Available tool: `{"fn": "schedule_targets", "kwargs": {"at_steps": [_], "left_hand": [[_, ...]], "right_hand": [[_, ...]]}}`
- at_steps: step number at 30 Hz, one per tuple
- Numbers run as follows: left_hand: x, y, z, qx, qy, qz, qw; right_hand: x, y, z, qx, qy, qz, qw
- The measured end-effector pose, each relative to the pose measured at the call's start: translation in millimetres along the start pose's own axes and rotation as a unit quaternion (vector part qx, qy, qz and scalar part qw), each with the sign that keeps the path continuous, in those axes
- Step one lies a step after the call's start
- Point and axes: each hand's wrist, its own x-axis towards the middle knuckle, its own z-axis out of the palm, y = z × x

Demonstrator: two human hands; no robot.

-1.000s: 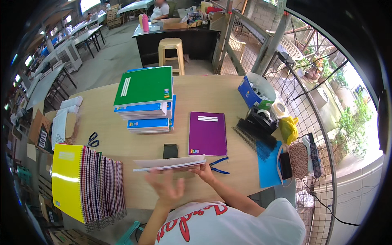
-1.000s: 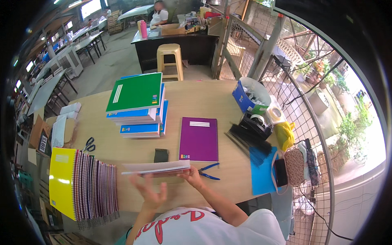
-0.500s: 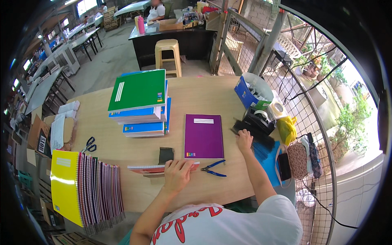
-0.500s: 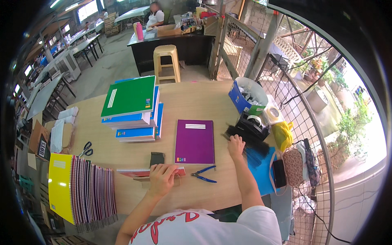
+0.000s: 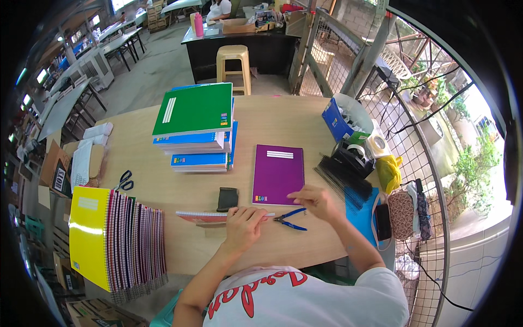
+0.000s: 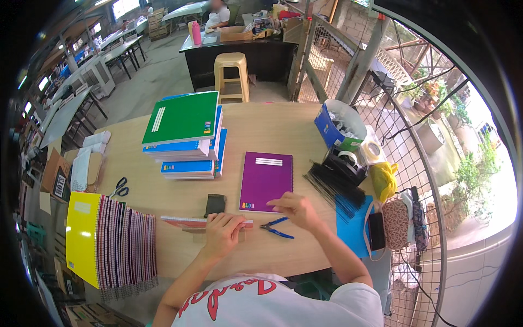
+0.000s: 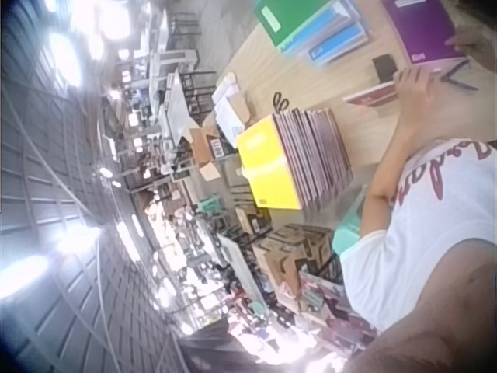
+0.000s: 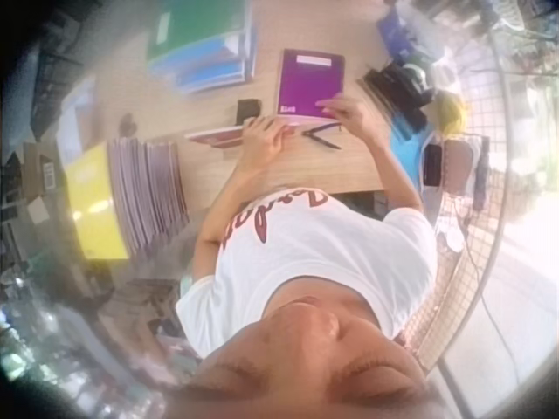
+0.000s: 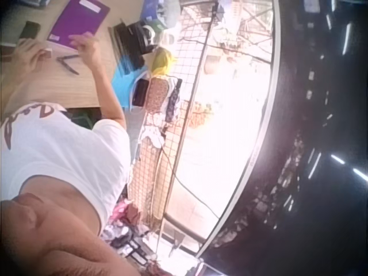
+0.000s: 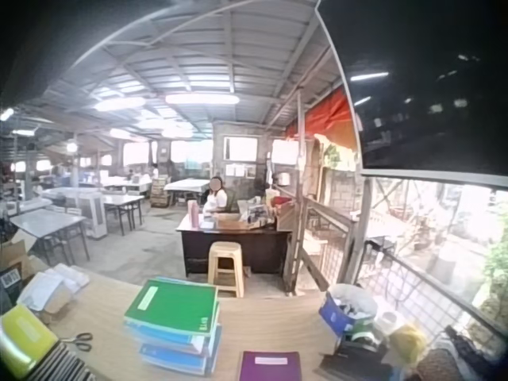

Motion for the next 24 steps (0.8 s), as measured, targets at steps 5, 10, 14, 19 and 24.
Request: {"fn": "schedule_targets", "kwargs": {"at_steps": [5,10,14,19,24], "left_hand": [[0,7,-3,-0.008,0.003,0.003,1.000],[-4,10,-6,-0.003,0.009,0.011,1.000],[-7,9,-6,0.001,0.010,0.014,1.000],[-7,9,-6,-0.004,0.014,0.012,1.000],[-2,8,-6,-0.008,0.010,0.010,1.000]], "right_hand": [[-10,-9,28,0.116,0.002,-0.036,0.993],[-4,-10,30,0.123,-0.004,-0.075,0.990],[-1,-15,26,0.102,-0.009,-0.112,0.988],[1,-9,24,0.101,-0.019,-0.123,0.987],[-3,-7,27,0.138,-0.033,-0.119,0.983]]}}
